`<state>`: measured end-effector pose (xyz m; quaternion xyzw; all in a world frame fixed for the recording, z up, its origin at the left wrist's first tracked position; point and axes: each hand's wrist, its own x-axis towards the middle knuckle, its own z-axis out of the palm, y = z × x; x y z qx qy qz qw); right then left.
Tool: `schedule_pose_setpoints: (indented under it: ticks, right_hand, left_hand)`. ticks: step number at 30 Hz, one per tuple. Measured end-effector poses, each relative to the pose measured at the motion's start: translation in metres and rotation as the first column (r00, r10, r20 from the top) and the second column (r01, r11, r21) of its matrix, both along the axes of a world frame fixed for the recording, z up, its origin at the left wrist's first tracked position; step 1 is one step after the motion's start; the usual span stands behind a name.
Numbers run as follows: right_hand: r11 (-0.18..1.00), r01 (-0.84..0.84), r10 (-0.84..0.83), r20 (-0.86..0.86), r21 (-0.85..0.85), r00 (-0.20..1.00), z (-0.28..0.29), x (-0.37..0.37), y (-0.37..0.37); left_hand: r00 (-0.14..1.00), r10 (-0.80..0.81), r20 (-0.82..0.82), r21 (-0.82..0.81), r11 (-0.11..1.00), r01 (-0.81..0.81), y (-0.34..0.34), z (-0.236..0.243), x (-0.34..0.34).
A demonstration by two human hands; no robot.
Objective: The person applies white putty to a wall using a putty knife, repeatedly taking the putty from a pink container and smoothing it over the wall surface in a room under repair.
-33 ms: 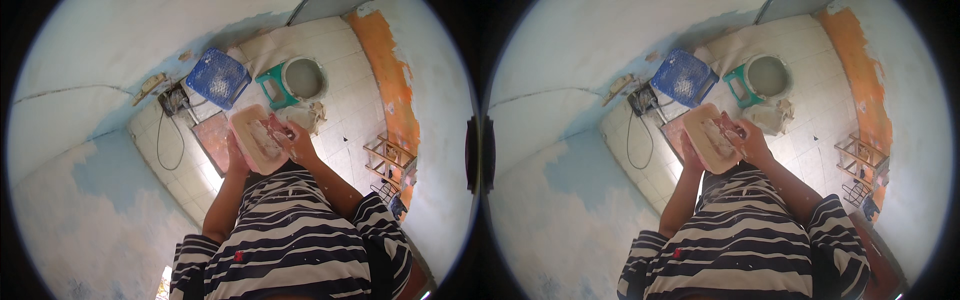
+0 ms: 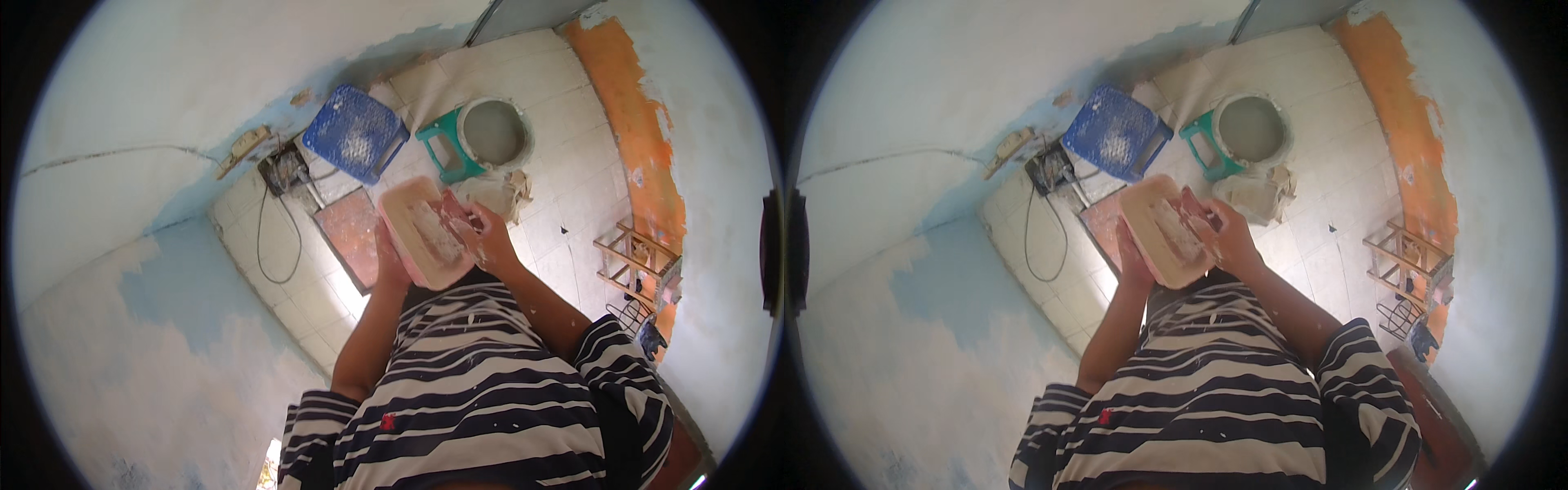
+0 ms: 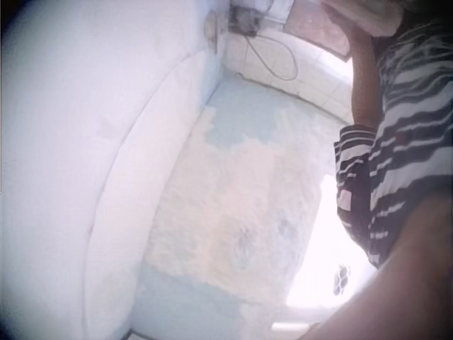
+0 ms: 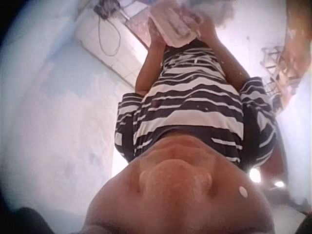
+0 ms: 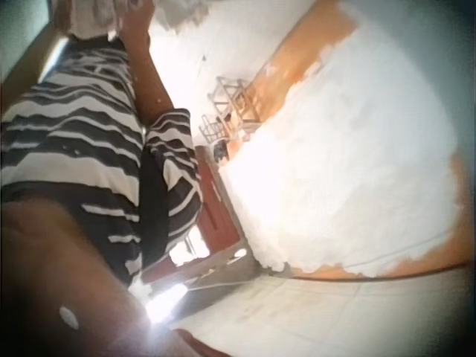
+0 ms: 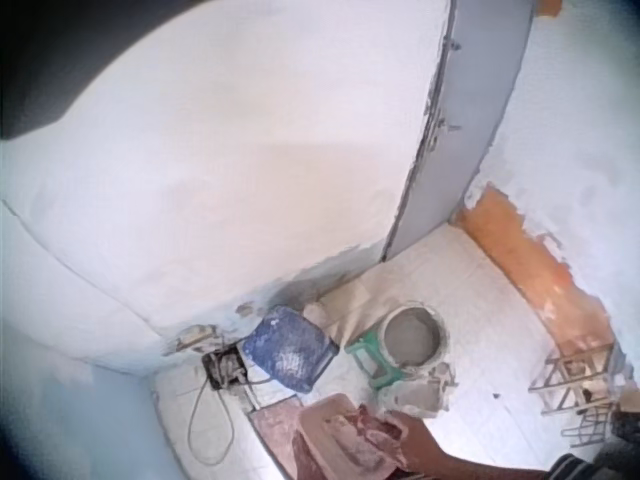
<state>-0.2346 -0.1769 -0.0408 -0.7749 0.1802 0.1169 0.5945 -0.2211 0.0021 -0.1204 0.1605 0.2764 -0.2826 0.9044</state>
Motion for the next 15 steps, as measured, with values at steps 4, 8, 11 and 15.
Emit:
schedule_pose_setpoints:
  ticks: [4,8,11,15]
  right_hand:
    - [0.983,0.146,-0.136,-0.090,0.116,0.987,-0.019,0.001,-0.045]
    - [0.908,0.311,-0.277,-0.157,0.280,0.948,-0.079,0.004,-0.107]
    - [0.804,0.431,-0.404,-0.155,0.410,0.901,-0.127,0.014,-0.160]
    - [0.792,0.462,-0.435,-0.162,0.399,0.886,-0.171,0.053,-0.222]
  left_hand:
    - [0.992,-0.023,0.128,0.224,0.975,-0.006,-0.048,-0.011,0.003]
    - [0.997,-0.066,0.034,0.288,0.956,0.054,-0.103,-0.057,0.021]
    - [0.881,-0.376,0.286,0.784,0.621,0.011,-0.155,-0.101,0.039]
    - [0.407,-0.816,0.411,0.860,0.198,-0.471,-0.212,-0.160,0.073]
